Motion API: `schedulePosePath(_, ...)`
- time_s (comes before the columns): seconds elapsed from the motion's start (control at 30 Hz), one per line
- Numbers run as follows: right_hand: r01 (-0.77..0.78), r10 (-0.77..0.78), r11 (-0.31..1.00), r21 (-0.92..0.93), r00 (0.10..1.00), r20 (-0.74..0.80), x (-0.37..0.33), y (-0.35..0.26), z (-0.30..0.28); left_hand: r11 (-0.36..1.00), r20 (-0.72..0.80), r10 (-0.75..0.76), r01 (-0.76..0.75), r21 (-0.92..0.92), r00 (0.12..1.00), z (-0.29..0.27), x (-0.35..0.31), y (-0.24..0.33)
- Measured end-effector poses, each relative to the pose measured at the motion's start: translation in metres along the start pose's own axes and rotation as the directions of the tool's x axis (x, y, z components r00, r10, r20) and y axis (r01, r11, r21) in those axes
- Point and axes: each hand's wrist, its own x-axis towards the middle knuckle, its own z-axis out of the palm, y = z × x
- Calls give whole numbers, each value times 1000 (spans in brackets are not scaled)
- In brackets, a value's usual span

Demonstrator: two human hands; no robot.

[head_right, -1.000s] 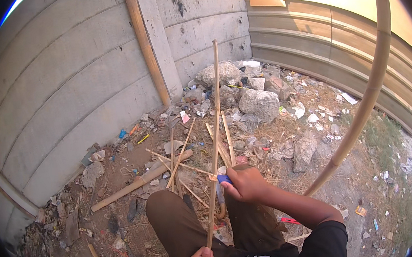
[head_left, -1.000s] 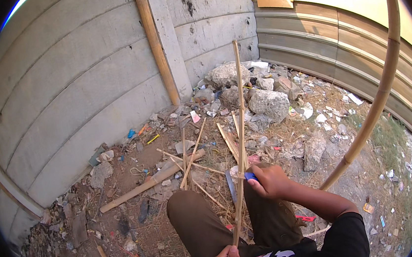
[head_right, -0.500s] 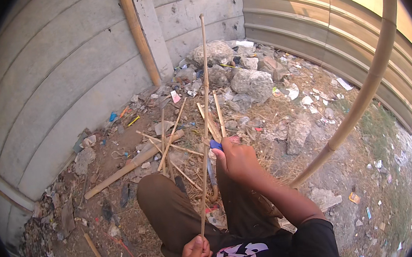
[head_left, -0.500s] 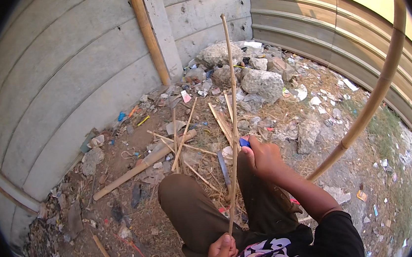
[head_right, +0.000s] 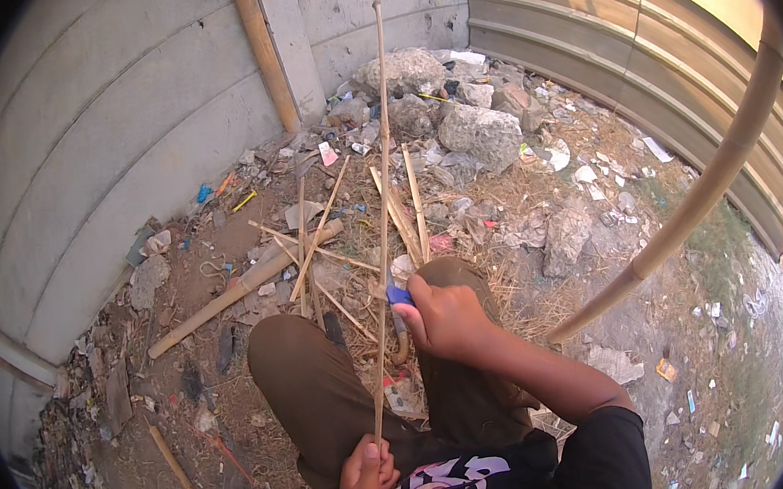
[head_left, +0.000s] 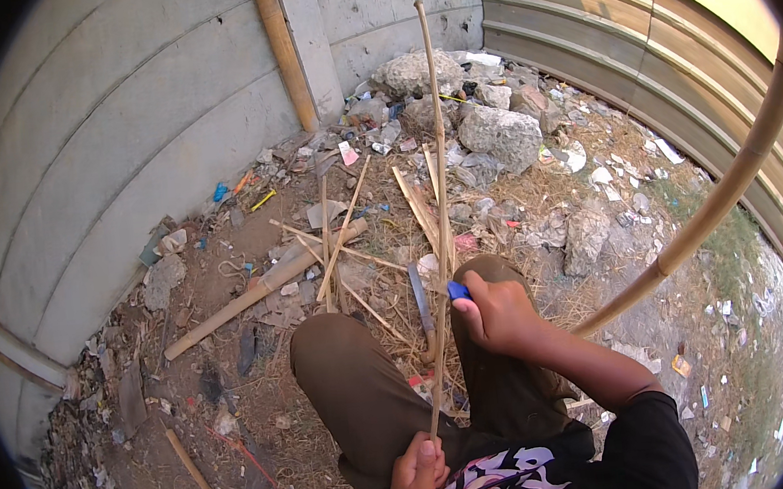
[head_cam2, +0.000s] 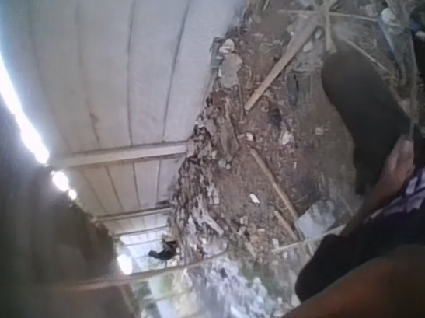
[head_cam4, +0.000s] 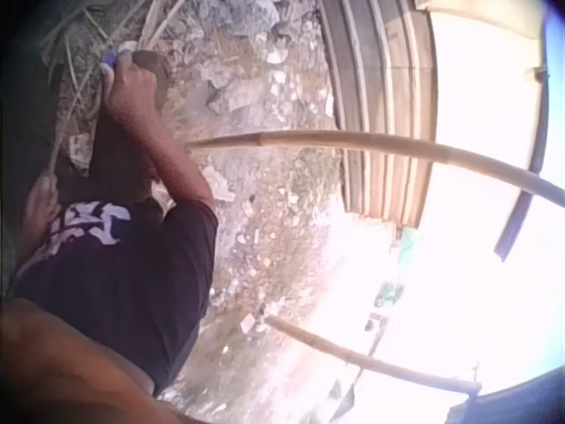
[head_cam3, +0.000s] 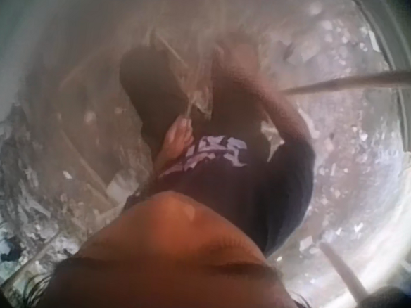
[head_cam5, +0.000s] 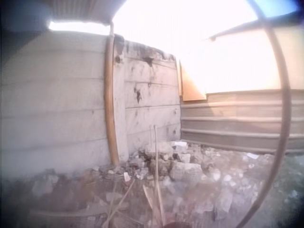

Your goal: The person sits on the ground and uses a utility knife to shave and sharpen thin bamboo sticks. They hold the sticks with one hand and scrape the blade along the length to remove the outer layer. Later, they use a machete to further split and shape the bamboo pieces.

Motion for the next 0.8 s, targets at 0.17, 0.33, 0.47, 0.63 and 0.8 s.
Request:
schedulePosePath(0.17,-113,106,992,-59,988,-110,78,52,-28,997,11,-19,18,78,1000,3,1,2)
schedulePosePath(0.33,89,-81,991,-98,993,82,59,31,-21,987,20,-54,56,-148,998,-5,0,0)
schedulePosePath(0.47,235,-248,969,81,942,228,-16,-9,-7,987,17,-52,54,-154,998,-4,-2,1)
schedulePosePath(0.63,80,-75,995,-66,994,79,12,18,-13,999,11,-41,41,-12,999,0,0,-2)
schedulePosePath(0.8,78,-83,955,-287,997,-5,89,70,-35,996,-73,-85,87,34,994,8,3,2)
